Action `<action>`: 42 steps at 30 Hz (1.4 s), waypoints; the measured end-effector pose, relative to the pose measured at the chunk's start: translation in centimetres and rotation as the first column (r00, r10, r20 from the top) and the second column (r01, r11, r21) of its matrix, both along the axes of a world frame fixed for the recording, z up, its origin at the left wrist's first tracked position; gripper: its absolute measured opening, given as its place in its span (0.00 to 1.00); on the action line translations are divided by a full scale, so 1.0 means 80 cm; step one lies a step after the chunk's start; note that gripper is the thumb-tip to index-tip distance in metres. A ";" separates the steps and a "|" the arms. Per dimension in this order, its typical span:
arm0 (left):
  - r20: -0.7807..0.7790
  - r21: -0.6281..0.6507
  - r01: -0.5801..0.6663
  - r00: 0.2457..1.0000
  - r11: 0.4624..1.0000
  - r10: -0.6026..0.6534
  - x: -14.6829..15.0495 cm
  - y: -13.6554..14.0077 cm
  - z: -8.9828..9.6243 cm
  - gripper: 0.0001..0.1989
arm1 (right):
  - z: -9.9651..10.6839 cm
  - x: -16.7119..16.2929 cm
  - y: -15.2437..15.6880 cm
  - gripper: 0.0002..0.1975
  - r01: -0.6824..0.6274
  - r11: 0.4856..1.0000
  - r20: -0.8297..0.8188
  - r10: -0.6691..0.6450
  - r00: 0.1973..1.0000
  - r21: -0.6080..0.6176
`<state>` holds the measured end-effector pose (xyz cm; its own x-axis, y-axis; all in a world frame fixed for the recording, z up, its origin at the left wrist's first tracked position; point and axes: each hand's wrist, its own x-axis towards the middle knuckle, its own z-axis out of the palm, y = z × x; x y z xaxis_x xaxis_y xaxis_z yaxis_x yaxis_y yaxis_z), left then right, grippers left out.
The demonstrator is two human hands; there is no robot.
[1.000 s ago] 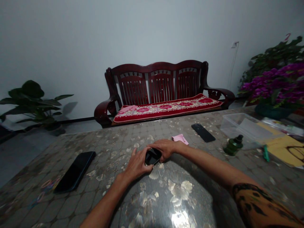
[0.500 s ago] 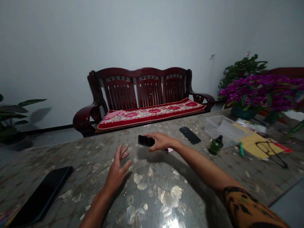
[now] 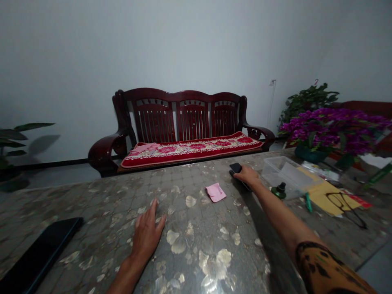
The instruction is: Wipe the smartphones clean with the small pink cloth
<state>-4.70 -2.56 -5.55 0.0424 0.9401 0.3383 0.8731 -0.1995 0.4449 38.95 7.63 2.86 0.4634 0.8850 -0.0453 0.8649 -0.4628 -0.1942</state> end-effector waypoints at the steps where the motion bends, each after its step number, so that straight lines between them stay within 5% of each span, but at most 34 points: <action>1: -0.072 0.011 -0.010 0.997 1.000 0.011 0.001 -0.001 0.000 0.30 | -0.003 0.002 0.000 0.34 0.013 1.000 0.015 -0.013 1.000 -0.009; 8: -0.416 -0.029 -0.085 0.907 0.996 0.065 0.008 -0.006 0.002 0.22 | -0.017 0.008 0.002 0.32 0.048 0.998 0.058 -0.045 0.997 -0.043; 16: -0.477 -0.049 -0.091 0.877 0.995 0.057 0.012 -0.007 0.005 0.20 | -0.026 0.008 0.006 0.33 0.032 0.998 0.068 -0.028 0.997 -0.060; 24: -0.409 -0.050 -0.107 0.909 0.993 0.077 0.018 -0.011 0.013 0.19 | -0.033 0.010 0.005 0.30 0.003 0.999 0.130 0.003 0.992 -0.047; 33: -0.246 -0.096 -0.095 0.967 0.991 0.069 0.023 -0.016 0.020 0.20 | -0.093 0.059 0.028 0.32 -0.075 0.986 0.088 0.063 0.994 0.148; 37: -0.228 -0.086 -0.091 0.971 0.992 0.069 0.024 -0.018 0.018 0.20 | -0.080 0.045 0.017 0.29 -0.059 0.984 0.125 0.038 0.991 0.170; 42: -0.143 -0.116 -0.110 0.985 0.987 0.093 0.017 -0.014 0.026 0.21 | -0.055 -0.027 -0.015 0.26 -0.352 0.890 0.259 0.281 0.924 0.291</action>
